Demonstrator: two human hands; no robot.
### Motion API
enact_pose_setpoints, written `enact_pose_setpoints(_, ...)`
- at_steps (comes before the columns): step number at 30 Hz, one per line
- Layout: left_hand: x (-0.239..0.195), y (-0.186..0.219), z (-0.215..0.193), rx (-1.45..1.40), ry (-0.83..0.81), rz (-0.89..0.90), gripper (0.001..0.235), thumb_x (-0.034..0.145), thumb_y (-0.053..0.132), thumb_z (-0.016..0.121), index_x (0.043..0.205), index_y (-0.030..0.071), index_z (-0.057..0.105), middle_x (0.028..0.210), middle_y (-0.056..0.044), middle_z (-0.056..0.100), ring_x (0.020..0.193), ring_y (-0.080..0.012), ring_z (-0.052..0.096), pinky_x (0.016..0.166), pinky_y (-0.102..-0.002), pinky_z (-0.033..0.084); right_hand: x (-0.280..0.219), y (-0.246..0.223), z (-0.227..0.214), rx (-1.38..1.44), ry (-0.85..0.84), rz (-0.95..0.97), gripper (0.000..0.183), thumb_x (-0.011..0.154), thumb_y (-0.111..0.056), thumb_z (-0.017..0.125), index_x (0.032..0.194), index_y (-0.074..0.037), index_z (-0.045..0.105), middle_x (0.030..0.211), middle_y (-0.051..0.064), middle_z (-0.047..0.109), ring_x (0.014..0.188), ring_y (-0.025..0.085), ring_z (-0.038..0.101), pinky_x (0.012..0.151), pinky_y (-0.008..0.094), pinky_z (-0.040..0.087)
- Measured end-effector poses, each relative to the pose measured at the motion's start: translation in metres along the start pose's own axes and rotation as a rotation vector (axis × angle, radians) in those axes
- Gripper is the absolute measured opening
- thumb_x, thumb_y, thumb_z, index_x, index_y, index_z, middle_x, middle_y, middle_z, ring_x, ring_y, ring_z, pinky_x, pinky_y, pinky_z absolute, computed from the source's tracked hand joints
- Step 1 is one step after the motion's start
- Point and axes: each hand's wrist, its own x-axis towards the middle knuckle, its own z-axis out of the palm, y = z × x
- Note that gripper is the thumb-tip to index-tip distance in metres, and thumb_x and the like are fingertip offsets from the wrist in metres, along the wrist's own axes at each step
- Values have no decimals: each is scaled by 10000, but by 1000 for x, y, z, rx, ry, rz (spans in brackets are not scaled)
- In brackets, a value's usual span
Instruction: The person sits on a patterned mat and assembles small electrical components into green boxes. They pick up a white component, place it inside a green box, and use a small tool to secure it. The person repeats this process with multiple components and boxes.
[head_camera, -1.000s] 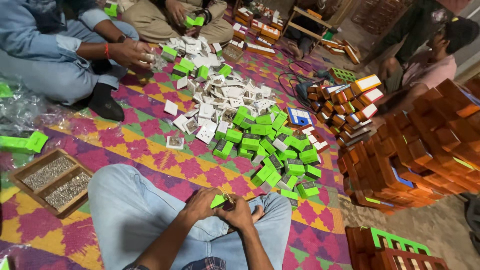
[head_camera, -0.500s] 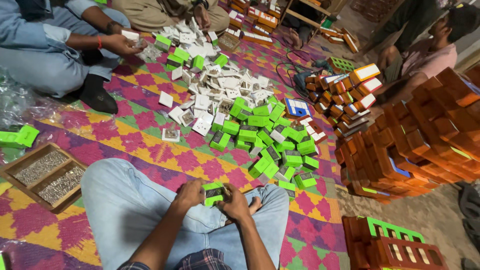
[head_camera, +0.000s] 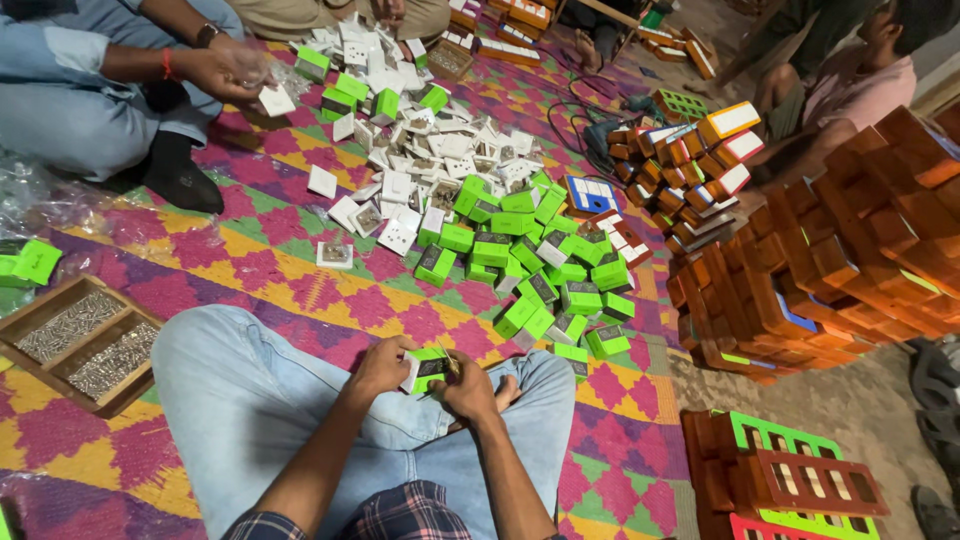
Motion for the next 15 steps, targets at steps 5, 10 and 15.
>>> enact_pose_setpoints(5,-6,7,-5,168,-22,110,471,662,-8,685,1121,82,732,1030,-163,759,986,-314,734,864,-402,574,0,-1,0,-3,-6,22,650,729,-221,837,1334,-87,640,1042,128,768,940,232,737,850,347,563)
enact_pose_setpoints(10,-16,15,-8,127,-33,178,430,627,39,730,1055,76,708,1027,-162,767,1040,-338,720,885,-414,569,2,3,1,21,5,-7,606,751,-213,819,1321,-88,655,1081,123,766,979,234,740,877,341,561)
enact_pose_setpoints(15,-25,29,-14,188,-51,127,524,619,163,865,1094,101,652,1059,-195,726,1074,-383,677,898,-462,545,1,2,2,0,-1,4,589,766,-209,812,1322,-90,660,1100,131,763,1009,241,736,896,340,551)
